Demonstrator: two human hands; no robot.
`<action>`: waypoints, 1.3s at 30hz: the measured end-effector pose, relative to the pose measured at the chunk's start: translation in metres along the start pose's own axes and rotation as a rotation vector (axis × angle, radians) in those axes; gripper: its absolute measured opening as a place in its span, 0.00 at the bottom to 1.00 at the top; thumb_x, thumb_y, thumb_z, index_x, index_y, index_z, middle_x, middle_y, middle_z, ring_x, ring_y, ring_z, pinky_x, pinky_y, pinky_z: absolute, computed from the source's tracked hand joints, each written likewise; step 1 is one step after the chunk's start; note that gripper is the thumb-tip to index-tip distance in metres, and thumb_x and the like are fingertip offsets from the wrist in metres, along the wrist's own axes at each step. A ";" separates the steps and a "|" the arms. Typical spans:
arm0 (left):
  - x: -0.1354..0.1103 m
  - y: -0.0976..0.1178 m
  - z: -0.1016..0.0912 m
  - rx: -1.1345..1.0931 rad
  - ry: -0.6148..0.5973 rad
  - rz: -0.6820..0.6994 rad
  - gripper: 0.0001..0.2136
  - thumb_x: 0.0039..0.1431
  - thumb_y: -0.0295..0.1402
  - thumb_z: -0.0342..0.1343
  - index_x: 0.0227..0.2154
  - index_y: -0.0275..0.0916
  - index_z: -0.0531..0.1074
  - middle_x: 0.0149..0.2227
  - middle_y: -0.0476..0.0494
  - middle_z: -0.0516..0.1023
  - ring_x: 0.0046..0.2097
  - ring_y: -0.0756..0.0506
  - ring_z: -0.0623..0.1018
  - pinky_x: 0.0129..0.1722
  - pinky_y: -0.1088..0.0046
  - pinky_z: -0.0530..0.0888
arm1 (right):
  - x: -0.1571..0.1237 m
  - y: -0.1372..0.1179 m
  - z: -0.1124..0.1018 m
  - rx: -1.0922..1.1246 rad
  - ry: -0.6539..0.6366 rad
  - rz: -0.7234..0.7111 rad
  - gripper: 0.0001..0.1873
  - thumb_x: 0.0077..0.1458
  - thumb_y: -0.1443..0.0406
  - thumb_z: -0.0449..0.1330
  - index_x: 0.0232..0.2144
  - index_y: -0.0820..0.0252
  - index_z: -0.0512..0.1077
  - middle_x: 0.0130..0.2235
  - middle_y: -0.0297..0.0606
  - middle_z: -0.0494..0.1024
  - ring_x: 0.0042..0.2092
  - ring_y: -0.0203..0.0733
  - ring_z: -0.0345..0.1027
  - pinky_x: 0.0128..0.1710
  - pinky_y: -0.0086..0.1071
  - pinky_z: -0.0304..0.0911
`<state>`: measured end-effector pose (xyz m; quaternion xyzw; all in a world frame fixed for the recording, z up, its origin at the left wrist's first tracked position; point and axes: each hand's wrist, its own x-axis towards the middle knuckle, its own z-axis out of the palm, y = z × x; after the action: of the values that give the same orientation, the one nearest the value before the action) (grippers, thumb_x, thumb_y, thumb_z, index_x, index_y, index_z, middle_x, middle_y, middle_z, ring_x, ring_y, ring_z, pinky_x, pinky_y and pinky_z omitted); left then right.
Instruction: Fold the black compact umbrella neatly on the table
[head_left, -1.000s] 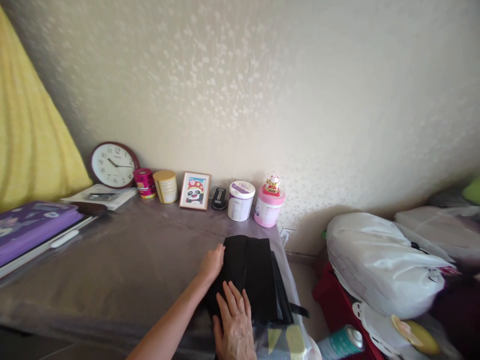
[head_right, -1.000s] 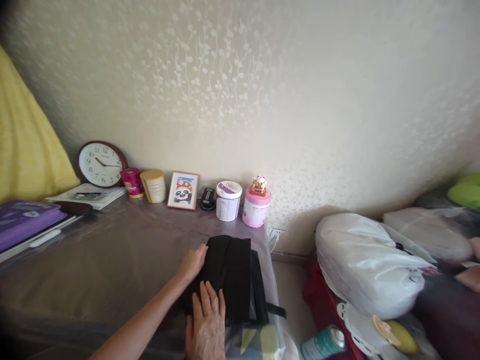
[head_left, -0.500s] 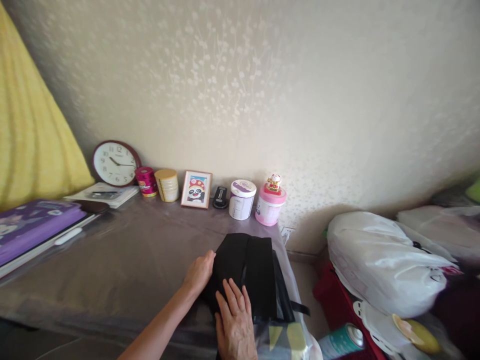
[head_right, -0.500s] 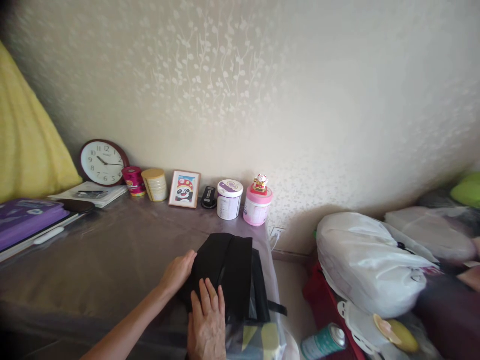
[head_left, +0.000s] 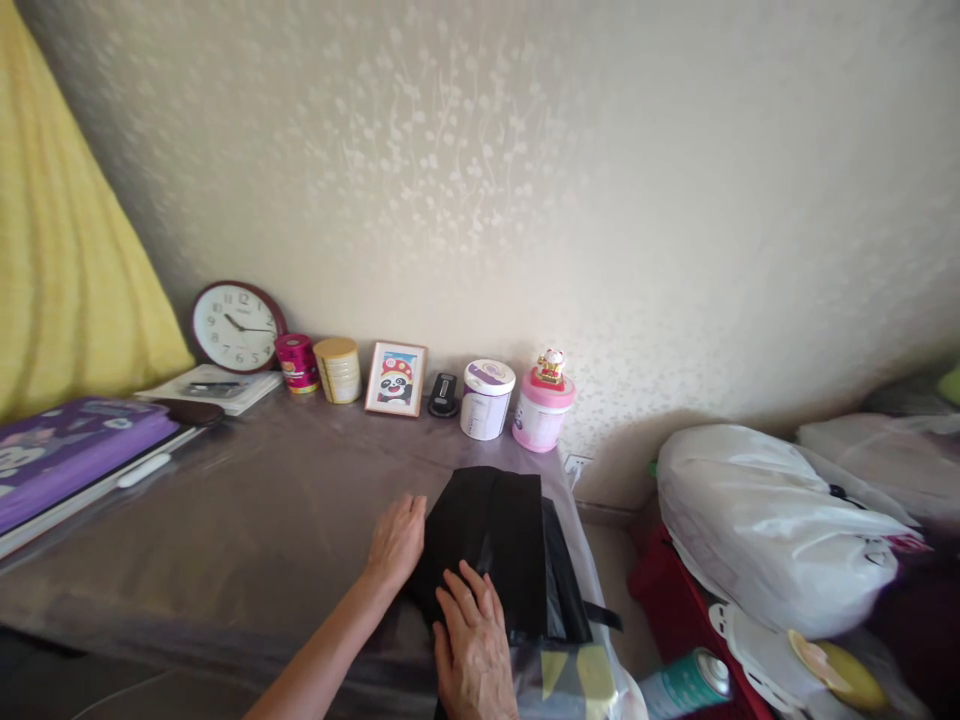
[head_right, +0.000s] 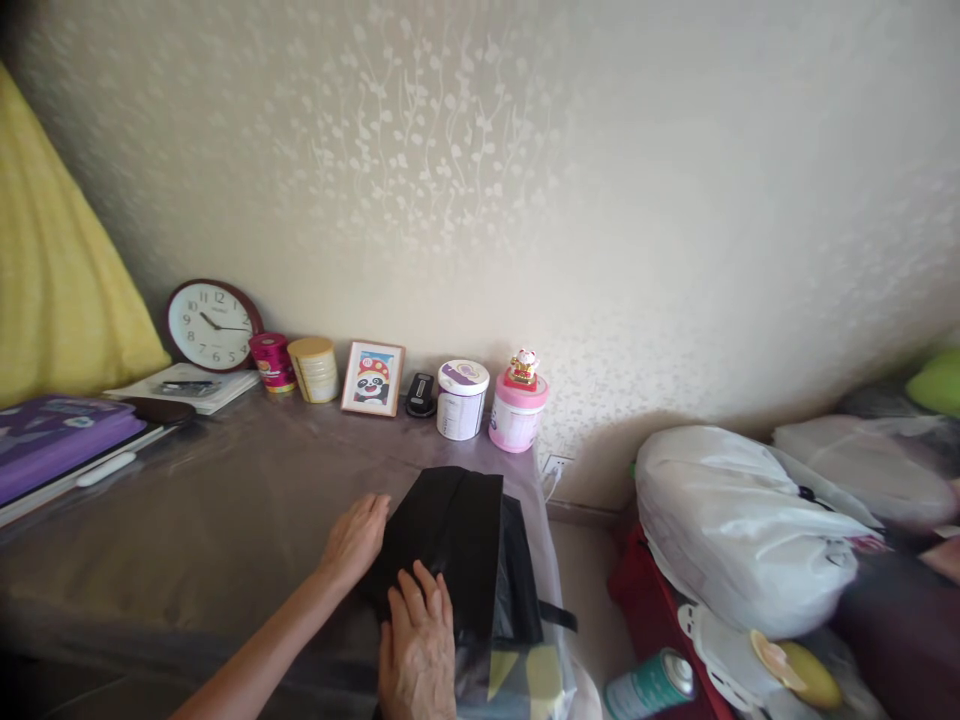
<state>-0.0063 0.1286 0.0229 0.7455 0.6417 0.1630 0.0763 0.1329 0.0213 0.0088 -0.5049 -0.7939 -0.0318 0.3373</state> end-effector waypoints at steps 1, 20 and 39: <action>-0.002 0.007 -0.002 -0.024 0.024 0.031 0.18 0.66 0.30 0.32 0.47 0.35 0.66 0.46 0.34 0.73 0.49 0.41 0.73 0.49 0.62 0.67 | 0.000 0.000 0.000 0.006 0.001 0.001 0.17 0.54 0.72 0.52 0.45 0.56 0.70 0.50 0.38 0.72 0.57 0.47 0.58 0.56 0.46 0.56; 0.056 0.020 0.044 -0.282 -0.076 0.223 0.21 0.67 0.40 0.31 0.61 0.47 0.50 0.64 0.46 0.53 0.64 0.46 0.53 0.61 0.60 0.53 | 0.004 -0.003 -0.005 0.031 -0.046 0.036 0.17 0.52 0.72 0.53 0.43 0.55 0.71 0.49 0.38 0.73 0.56 0.47 0.59 0.56 0.46 0.55; -0.038 0.036 0.009 -0.732 -0.238 0.238 0.21 0.66 0.41 0.33 0.59 0.47 0.56 0.65 0.52 0.46 0.65 0.49 0.46 0.63 0.65 0.51 | 0.003 -0.011 -0.017 0.122 -0.029 0.054 0.23 0.50 0.73 0.55 0.50 0.56 0.68 0.50 0.39 0.71 0.56 0.45 0.58 0.57 0.42 0.56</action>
<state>0.0261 0.0864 0.0204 0.7520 0.4369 0.3009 0.3914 0.1314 0.0117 0.0272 -0.5049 -0.7852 0.0332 0.3569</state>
